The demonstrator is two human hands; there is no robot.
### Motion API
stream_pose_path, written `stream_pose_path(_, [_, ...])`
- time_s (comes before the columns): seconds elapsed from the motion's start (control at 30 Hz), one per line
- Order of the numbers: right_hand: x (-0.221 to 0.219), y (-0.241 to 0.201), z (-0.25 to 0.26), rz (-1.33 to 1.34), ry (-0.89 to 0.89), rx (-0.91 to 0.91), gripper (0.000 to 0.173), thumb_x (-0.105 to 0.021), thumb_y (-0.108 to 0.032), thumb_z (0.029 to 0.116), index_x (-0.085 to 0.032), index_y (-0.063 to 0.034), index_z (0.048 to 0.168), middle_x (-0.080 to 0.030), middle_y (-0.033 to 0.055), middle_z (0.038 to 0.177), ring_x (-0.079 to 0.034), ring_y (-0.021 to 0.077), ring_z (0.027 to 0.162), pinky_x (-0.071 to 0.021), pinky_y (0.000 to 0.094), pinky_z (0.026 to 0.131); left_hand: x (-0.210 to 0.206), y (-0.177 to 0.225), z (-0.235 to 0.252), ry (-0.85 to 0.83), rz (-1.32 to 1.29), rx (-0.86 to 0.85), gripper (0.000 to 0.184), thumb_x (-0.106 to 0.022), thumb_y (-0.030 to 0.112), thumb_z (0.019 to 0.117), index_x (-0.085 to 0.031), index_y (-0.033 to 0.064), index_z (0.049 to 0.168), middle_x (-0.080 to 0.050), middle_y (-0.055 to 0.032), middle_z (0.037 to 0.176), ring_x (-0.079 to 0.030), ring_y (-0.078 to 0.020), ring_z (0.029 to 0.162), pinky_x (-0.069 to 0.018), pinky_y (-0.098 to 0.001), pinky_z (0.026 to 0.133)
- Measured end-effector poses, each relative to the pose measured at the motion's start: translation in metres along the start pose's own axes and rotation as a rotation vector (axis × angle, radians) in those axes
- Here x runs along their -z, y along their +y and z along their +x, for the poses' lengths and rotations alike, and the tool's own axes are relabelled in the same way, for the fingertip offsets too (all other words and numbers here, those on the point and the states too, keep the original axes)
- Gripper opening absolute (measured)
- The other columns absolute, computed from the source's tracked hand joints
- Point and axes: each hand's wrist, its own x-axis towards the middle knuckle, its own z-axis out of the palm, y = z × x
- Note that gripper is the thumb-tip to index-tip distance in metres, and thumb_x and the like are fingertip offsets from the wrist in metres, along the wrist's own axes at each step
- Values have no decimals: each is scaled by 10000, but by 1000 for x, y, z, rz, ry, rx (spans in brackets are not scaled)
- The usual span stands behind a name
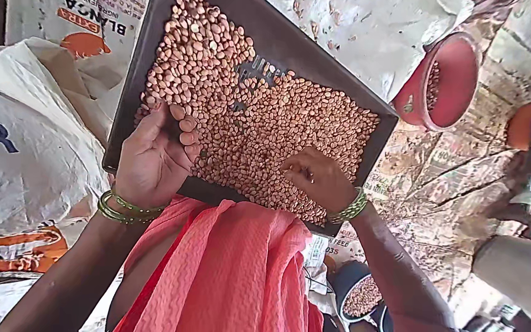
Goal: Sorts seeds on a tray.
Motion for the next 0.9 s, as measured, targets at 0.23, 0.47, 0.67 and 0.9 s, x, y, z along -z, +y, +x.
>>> stream_pose_path(0.23, [-19, 2, 2, -157, 114, 53, 142, -651, -103, 951, -740, -2, 998, -634, 162, 896, -639, 262, 742, -567, 396, 656, 2, 4, -2, 20, -5, -21, 422, -207, 339, 1139, -569, 204, 968, -571, 48, 852, -603, -33, 748, -514, -144, 681])
stream_pose_path(0.47, [12, 10, -2, 943, -44, -181, 112, -537, -180, 924, -643, -188, 960, -730, -38, 1005, -699, 65, 838, -597, 245, 734, 9, 10, -3, -9, -8, -63, 487, -151, 307, 1138, -585, 209, 938, -610, 54, 827, -619, -40, 753, -533, -162, 695])
stream_pose_path(0.67, [-18, -22, 5, 320, -169, -28, 236, -604, -141, 948, -703, -49, 1142, -691, 32, 997, -649, 79, 798, -567, 263, 694, 10, 14, -10, 3, 27, -70, 467, -164, 347, 1138, -567, 212, 942, -571, 60, 826, -598, -34, 736, -509, -147, 669])
stream_pose_path(0.9, [-54, -30, 7, -322, -86, 226, 170, -638, -114, 978, -745, -21, 1072, -616, 152, 862, -662, 312, 788, -573, 404, 629, 10, 13, -6, 19, -39, -84, 478, -166, 301, 1139, -590, 193, 944, -612, 44, 816, -627, -46, 740, -538, -163, 676])
